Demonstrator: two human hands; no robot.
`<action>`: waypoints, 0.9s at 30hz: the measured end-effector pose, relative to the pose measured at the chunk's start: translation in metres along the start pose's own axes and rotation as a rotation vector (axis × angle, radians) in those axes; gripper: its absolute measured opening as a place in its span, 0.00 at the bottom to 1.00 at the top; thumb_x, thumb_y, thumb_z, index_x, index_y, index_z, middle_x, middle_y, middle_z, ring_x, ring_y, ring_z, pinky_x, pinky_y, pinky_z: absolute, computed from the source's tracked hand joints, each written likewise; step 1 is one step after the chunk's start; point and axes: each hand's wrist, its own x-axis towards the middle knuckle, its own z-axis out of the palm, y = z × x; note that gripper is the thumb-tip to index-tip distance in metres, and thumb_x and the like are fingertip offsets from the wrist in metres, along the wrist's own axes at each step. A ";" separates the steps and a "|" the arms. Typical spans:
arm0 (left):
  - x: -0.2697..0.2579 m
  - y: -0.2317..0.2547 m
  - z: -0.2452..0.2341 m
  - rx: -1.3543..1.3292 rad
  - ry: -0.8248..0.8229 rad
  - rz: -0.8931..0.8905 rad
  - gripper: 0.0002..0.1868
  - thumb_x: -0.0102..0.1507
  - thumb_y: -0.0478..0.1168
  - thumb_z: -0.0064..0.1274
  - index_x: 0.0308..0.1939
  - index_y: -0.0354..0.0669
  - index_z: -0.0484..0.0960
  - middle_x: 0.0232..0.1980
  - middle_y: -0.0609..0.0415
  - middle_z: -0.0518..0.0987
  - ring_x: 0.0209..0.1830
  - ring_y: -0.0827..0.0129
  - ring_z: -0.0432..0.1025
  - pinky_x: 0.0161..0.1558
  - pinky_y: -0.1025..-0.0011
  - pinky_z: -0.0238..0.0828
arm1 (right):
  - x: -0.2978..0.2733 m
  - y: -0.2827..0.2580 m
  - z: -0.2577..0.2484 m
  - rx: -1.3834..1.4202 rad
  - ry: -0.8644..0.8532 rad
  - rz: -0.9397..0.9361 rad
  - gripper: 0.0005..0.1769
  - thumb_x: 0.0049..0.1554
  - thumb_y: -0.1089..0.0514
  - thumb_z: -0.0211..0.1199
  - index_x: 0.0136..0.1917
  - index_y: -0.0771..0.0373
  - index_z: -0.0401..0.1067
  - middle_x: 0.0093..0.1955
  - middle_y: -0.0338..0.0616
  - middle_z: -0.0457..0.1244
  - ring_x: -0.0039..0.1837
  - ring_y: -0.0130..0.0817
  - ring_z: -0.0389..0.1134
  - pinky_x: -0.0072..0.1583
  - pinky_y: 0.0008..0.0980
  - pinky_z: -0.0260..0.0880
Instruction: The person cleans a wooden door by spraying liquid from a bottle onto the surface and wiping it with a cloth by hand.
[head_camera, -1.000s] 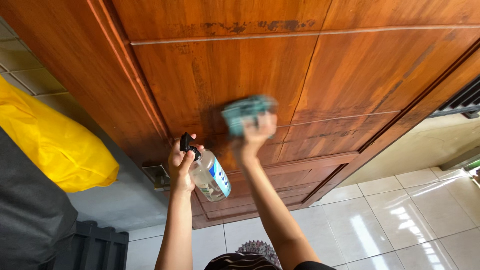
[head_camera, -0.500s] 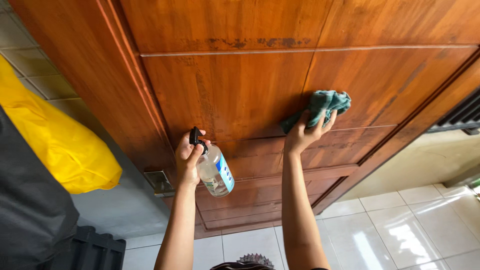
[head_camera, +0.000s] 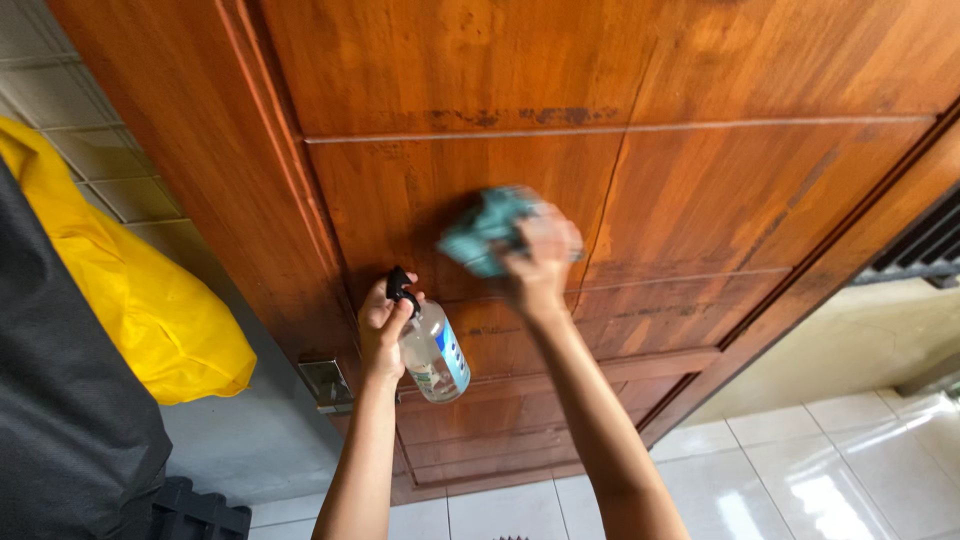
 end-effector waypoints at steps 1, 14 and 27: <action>0.001 0.003 0.001 -0.002 0.005 0.010 0.27 0.58 0.52 0.65 0.56 0.42 0.77 0.51 0.57 0.79 0.48 0.70 0.75 0.51 0.71 0.74 | -0.003 0.019 -0.002 -0.033 0.094 0.071 0.17 0.50 0.61 0.77 0.52 0.57 0.75 0.64 0.42 0.62 0.73 0.44 0.59 0.68 0.53 0.61; 0.006 0.015 0.002 0.061 0.031 -0.161 0.29 0.58 0.52 0.63 0.58 0.40 0.79 0.49 0.57 0.80 0.46 0.72 0.75 0.42 0.73 0.68 | 0.033 -0.047 0.032 -0.020 0.134 0.161 0.29 0.40 0.61 0.70 0.58 0.54 0.74 0.72 0.49 0.55 0.77 0.55 0.50 0.72 0.59 0.49; 0.011 0.015 0.002 -0.080 -0.050 -0.090 0.31 0.58 0.52 0.64 0.59 0.36 0.78 0.58 0.50 0.79 0.50 0.64 0.76 0.53 0.66 0.73 | 0.028 0.055 -0.023 -0.121 0.289 0.356 0.27 0.57 0.70 0.68 0.68 0.60 0.70 0.75 0.57 0.53 0.77 0.60 0.52 0.77 0.57 0.50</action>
